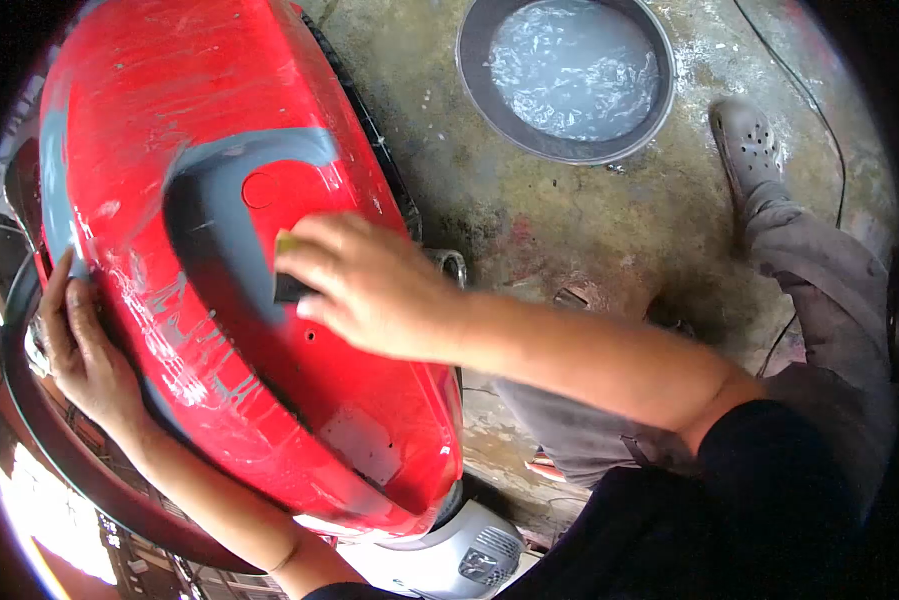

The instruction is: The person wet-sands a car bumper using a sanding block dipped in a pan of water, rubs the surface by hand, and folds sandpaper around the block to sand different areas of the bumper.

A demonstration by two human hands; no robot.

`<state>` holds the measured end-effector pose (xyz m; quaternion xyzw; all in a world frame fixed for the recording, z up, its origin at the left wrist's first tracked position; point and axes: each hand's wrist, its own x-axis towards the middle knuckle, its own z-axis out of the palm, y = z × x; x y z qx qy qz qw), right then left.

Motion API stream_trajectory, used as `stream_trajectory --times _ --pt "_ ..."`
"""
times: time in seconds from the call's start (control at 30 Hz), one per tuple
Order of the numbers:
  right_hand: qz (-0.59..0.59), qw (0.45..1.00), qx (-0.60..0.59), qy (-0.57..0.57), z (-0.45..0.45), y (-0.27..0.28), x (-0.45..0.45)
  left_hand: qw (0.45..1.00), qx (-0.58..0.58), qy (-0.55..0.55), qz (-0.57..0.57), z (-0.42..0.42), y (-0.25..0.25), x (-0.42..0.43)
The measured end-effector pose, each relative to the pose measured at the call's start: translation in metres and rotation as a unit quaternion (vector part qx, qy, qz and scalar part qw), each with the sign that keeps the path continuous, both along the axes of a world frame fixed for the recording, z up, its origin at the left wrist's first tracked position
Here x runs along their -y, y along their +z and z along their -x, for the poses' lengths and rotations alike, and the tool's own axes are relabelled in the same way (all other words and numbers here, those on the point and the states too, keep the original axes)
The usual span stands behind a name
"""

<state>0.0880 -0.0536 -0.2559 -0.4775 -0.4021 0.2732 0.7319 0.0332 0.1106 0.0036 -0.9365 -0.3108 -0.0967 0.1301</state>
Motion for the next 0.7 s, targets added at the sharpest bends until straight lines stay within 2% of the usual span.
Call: stream_trajectory --times 0.1,0.13,0.23,0.27,0.3,0.33,0.4,0.47,0.57,0.6,0.7 --pt "-0.010 1.000 0.009 -0.008 0.024 0.009 -0.010 0.999 -0.005 -0.028 -0.020 0.003 0.003 0.001" --pt "-0.007 0.999 0.017 -0.031 0.026 0.012 -0.022 0.995 0.076 -0.043 0.058 0.003 -0.001 0.000" --pt "0.021 0.995 0.031 -0.088 0.022 0.023 -0.058 0.985 0.124 -0.046 0.109 0.002 -0.006 0.003" --pt "0.033 0.994 0.030 -0.096 0.020 0.029 -0.066 0.995 0.074 -0.024 0.059 0.006 0.001 0.001" --pt "0.044 0.993 0.028 -0.102 0.021 0.032 -0.069 0.992 0.090 -0.005 0.088 0.009 0.005 0.002" --pt "0.028 0.987 0.023 -0.154 0.043 0.027 -0.060 0.991 0.095 -0.004 0.094 0.005 0.003 0.006" --pt "0.014 0.990 0.067 -0.123 0.079 0.010 -0.021 0.992 0.088 -0.017 0.088 0.003 0.001 0.006" --pt "-0.017 0.991 0.099 -0.090 0.073 -0.002 -0.008 0.995 0.063 -0.037 0.066 0.007 0.005 0.002" --pt "0.049 0.983 0.064 -0.163 0.034 0.022 -0.073 0.989 0.111 -0.019 0.100 0.008 0.003 0.004" --pt "0.071 0.992 0.074 -0.073 0.000 0.035 -0.082 0.989 0.113 -0.016 0.090 0.008 -0.001 0.007" --pt "0.043 0.981 0.073 -0.176 0.052 0.020 -0.049 0.991 0.110 -0.014 0.071 -0.001 -0.004 0.009"
